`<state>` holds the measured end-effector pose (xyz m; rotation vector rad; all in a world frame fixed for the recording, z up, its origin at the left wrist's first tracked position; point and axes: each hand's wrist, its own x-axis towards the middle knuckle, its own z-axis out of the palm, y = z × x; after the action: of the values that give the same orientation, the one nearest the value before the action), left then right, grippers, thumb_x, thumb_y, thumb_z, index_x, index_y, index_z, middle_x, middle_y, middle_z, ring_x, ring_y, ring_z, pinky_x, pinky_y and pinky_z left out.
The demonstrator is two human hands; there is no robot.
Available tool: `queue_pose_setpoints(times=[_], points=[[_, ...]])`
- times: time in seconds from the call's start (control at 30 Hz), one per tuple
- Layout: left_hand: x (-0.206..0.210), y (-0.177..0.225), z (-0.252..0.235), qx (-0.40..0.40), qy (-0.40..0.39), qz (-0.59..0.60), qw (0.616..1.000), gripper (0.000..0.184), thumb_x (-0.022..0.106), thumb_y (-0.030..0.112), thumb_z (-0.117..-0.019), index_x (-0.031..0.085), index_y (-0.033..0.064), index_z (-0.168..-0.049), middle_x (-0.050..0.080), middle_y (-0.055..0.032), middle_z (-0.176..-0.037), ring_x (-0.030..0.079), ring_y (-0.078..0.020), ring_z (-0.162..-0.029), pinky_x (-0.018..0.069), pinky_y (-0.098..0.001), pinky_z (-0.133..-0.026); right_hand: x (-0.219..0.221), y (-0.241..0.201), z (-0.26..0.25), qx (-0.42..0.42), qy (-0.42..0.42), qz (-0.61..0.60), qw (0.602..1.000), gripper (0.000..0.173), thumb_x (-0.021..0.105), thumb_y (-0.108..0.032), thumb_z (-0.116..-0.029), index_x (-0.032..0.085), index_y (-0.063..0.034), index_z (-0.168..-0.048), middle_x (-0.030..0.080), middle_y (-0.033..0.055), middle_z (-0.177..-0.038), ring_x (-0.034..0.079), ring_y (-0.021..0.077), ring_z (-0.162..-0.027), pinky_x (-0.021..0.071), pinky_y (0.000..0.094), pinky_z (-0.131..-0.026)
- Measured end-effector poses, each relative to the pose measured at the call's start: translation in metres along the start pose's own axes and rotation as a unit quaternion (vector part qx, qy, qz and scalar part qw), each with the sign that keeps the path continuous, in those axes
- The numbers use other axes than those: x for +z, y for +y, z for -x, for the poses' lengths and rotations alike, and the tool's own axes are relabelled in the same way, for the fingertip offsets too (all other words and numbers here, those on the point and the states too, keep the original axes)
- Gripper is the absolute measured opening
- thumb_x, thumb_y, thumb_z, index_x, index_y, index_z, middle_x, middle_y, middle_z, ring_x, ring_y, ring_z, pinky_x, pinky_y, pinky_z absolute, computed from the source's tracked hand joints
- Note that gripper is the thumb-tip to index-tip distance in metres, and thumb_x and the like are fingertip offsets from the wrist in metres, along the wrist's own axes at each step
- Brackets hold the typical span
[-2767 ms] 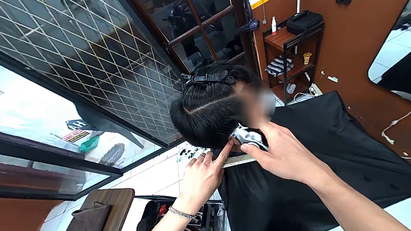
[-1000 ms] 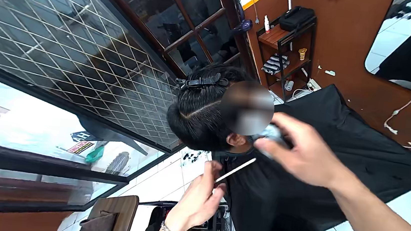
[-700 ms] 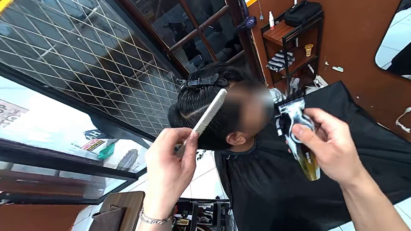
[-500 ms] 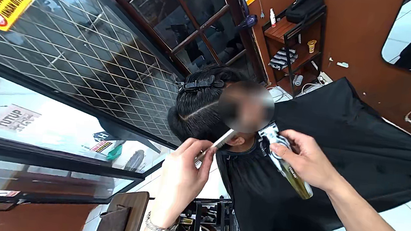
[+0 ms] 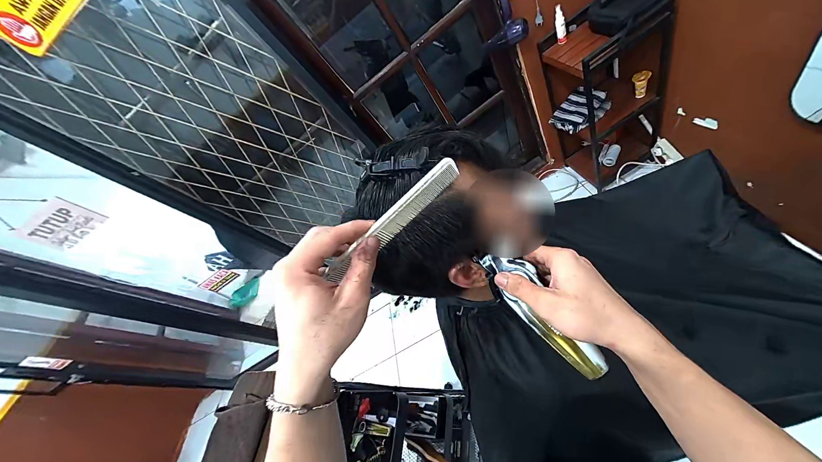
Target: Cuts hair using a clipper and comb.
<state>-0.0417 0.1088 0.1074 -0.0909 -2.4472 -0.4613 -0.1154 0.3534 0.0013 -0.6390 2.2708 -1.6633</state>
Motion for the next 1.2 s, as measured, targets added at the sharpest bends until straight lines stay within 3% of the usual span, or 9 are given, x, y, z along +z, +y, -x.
queue_pose_setpoints(times=[0.1, 0.2, 0.27, 0.4, 0.47, 0.57, 0.7, 0.97, 1.2], points=[[0.009, 0.000, 0.006, -0.001, -0.014, -0.040, 0.999, 0.022, 0.064, 0.025, -0.0992, 0.076, 0.0108, -0.110, 0.070, -0.0016, -0.099, 0.065, -0.0008, -0.085, 0.0530, -0.0183, -0.075, 0.001, -0.013, -0.004, -0.044, 0.002, -0.017, 0.999, 0.035, 0.063, -0.043, -0.1006, 0.065, -0.0076, -0.098, 0.062, 0.0030, -0.073, 0.061, 0.0120, -0.063, 0.0510, 0.0329, -0.057], [0.020, 0.003, 0.020, 0.025, -0.045, -0.102, 0.993, 0.025, 0.060, 0.024, -0.0994, 0.077, 0.0102, -0.111, 0.073, -0.0096, -0.102, 0.070, -0.0214, -0.091, 0.0559, -0.0449, -0.077, -0.002, -0.024, -0.002, -0.126, 0.043, -0.102, 0.986, 0.026, 0.063, -0.033, -0.1004, 0.066, -0.0069, -0.100, 0.064, 0.0023, -0.075, 0.062, 0.0098, -0.064, 0.0526, 0.0287, -0.057], [0.028, 0.008, 0.034, 0.050, -0.077, -0.131, 0.987, 0.025, 0.059, 0.022, -0.0983, 0.078, 0.0091, -0.108, 0.074, -0.0123, -0.102, 0.071, -0.0304, -0.094, 0.0564, -0.0533, -0.078, -0.011, -0.026, 0.001, -0.174, 0.079, -0.164, 0.968, 0.028, 0.060, -0.031, -0.1000, 0.066, -0.0063, -0.111, 0.069, 0.0004, -0.086, 0.067, 0.0075, -0.075, 0.0575, 0.0277, -0.066], [0.017, -0.001, 0.063, 0.043, -0.125, -0.058, 0.990, 0.025, 0.059, 0.030, -0.0987, 0.078, 0.0142, -0.103, 0.073, -0.0003, -0.095, 0.068, -0.0095, -0.087, 0.0561, -0.0296, -0.074, -0.031, -0.019, 0.007, -0.216, 0.136, -0.180, 0.950, 0.032, 0.055, -0.032, -0.1036, 0.059, -0.0056, -0.121, 0.068, -0.0009, -0.093, 0.071, 0.0078, -0.079, 0.0637, 0.0276, -0.066], [-0.002, -0.014, 0.067, 0.016, -0.112, 0.059, 0.992, 0.022, 0.062, 0.026, -0.0998, 0.076, 0.0080, -0.103, 0.071, 0.0007, -0.095, 0.066, -0.0008, -0.083, 0.0564, -0.0180, -0.071, -0.036, -0.010, 0.008, -0.180, 0.146, -0.114, 0.966, 0.034, 0.056, -0.038, -0.1017, 0.060, -0.0095, -0.118, 0.068, -0.0028, -0.089, 0.070, 0.0062, -0.075, 0.0620, 0.0265, -0.064], [-0.019, -0.032, 0.054, -0.002, -0.003, 0.146, 0.989, 0.016, 0.064, 0.017, -0.1002, 0.073, 0.0045, -0.104, 0.073, 0.0054, -0.094, 0.067, 0.0002, -0.082, 0.0587, -0.0193, -0.074, -0.029, 0.001, 0.013, -0.106, 0.109, 0.011, 0.988, 0.034, 0.063, -0.040, -0.0982, 0.064, -0.0102, -0.114, 0.066, -0.0005, -0.083, 0.063, 0.0089, -0.071, 0.0546, 0.0326, -0.064], [-0.015, -0.041, 0.034, -0.030, 0.082, 0.134, 0.987, 0.018, 0.061, 0.013, -0.1001, 0.069, 0.0010, -0.111, 0.070, 0.0047, -0.094, 0.068, 0.0003, -0.083, 0.0601, -0.0207, -0.078, -0.004, 0.000, 0.017, -0.041, 0.064, 0.118, 0.990, 0.036, 0.066, -0.041, -0.0983, 0.063, -0.0084, -0.114, 0.063, 0.0018, -0.078, 0.062, 0.0131, -0.068, 0.0530, 0.0362, -0.061], [0.016, -0.035, 0.033, -0.075, 0.085, 0.120, 0.986, 0.020, 0.063, 0.017, -0.1002, 0.072, 0.0048, -0.113, 0.070, 0.0020, -0.095, 0.063, 0.0053, -0.072, 0.0536, -0.0125, -0.065, 0.017, -0.021, 0.013, -0.042, 0.050, 0.130, 0.989, 0.035, 0.065, -0.042, -0.0986, 0.061, -0.0092, -0.110, 0.061, -0.0003, -0.076, 0.061, 0.0101, -0.067, 0.0516, 0.0321, -0.061], [0.025, -0.024, 0.044, -0.050, 0.058, 0.100, 0.992, 0.019, 0.065, 0.019, -0.0988, 0.075, 0.0061, -0.110, 0.069, 0.0001, -0.097, 0.063, 0.0041, -0.084, 0.0517, -0.0119, -0.075, 0.026, -0.042, 0.012, -0.066, 0.053, 0.109, 0.990, 0.035, 0.064, -0.045, -0.0981, 0.061, -0.0115, -0.108, 0.059, -0.0031, -0.074, 0.059, 0.0058, -0.065, 0.0488, 0.0266, -0.057]])
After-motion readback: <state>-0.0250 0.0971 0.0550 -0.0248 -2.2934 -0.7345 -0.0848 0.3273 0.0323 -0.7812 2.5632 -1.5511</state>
